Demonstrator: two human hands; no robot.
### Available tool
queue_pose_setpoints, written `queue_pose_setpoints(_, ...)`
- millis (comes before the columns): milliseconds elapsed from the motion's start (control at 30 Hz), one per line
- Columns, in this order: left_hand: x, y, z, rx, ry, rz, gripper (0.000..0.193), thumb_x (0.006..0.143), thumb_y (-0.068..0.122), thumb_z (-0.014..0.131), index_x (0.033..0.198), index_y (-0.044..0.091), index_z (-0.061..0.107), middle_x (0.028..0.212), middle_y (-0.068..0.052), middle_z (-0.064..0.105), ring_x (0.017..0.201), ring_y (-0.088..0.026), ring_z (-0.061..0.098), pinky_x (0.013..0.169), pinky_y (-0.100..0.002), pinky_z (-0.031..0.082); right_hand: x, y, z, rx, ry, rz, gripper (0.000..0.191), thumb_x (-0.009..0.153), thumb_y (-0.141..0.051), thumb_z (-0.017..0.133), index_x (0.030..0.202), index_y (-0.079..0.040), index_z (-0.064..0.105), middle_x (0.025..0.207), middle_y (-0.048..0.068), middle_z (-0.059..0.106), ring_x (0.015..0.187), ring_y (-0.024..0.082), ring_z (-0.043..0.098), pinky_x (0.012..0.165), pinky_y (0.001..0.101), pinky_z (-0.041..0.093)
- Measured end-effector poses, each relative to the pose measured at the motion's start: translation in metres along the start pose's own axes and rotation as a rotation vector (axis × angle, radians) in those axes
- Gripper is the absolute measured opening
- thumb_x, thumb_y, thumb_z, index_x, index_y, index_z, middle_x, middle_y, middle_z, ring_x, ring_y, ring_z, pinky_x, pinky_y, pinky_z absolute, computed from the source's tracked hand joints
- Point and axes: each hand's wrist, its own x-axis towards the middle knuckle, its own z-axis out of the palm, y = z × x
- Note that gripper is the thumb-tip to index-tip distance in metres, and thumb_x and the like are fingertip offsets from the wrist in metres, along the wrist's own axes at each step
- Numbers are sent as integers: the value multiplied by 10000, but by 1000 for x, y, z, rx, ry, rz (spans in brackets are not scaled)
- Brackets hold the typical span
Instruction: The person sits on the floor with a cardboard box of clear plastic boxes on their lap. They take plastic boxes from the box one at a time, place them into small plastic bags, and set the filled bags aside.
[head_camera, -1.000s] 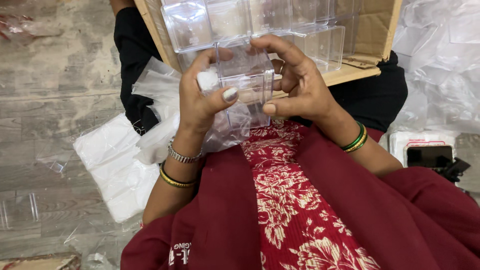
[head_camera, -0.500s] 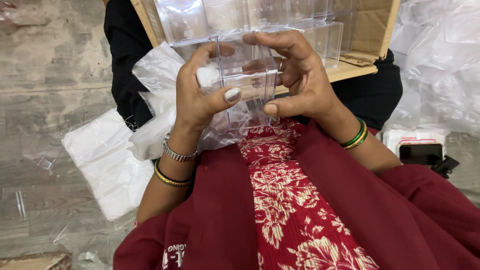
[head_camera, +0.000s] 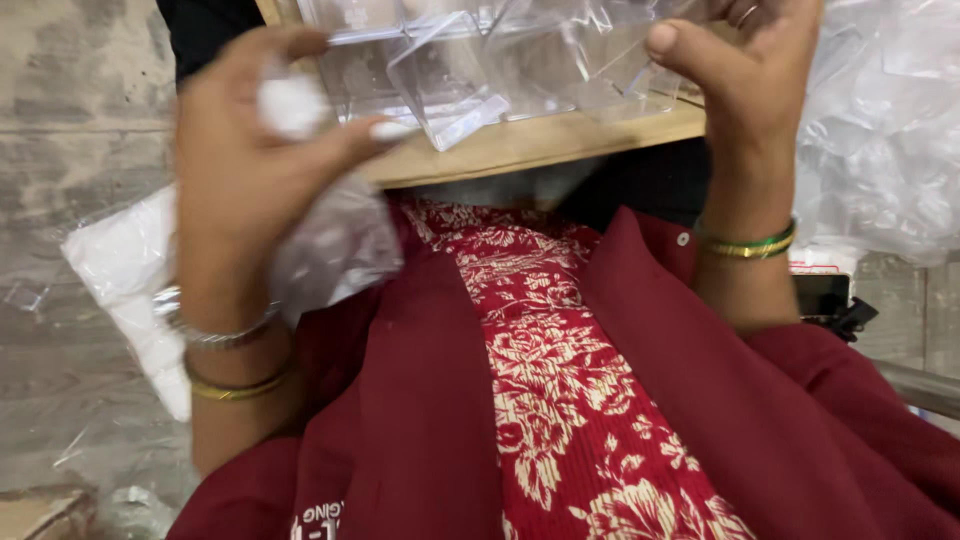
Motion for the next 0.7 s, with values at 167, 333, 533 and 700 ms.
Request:
queue_pose_setpoints(167, 9, -19, 14, 142, -63, -131, 466, 823, 227, 847, 1214, 21, 698, 808, -80, 722, 657, -144, 681, 580, -280, 530, 12, 86, 10, -332, 75, 28, 787, 841, -138, 944, 1485, -44, 503, 1415, 199, 559, 1228, 295, 598, 971, 426, 611)
queue_pose_setpoints(333, 17, -43, 39, 213, 23, -54, 459, 873, 291, 870, 1176, -16, 714, 632, -146, 650, 571, -190, 662, 573, -338, 502, 15, 96, 23, -708, 228, 17, 977, 796, -348, 971, 1589, -126, 445, 1475, 199, 478, 1287, 296, 569, 966, 397, 600)
queue_pose_setpoints(533, 22, -30, 39, 114, -9, -175, 455, 817, 293, 833, 1164, 22, 719, 633, -112, 674, 565, -166, 673, 537, -328, 497, 45, 70, 49, -1027, 122, -202, 962, 741, -364, 964, 1517, -128, 448, 1501, 262, 446, 1333, 477, 495, 1096, 525, 487)
queue_pose_setpoints(700, 11, -33, 44, 78, -11, -211, 473, 821, 307, 847, 1173, 17, 723, 693, -114, 714, 604, -140, 678, 566, -291, 513, 41, 84, 54, -1201, -1, -28, 953, 627, -344, 985, 1484, -219, 589, 1495, 266, 413, 1278, 555, 406, 1077, 601, 436)
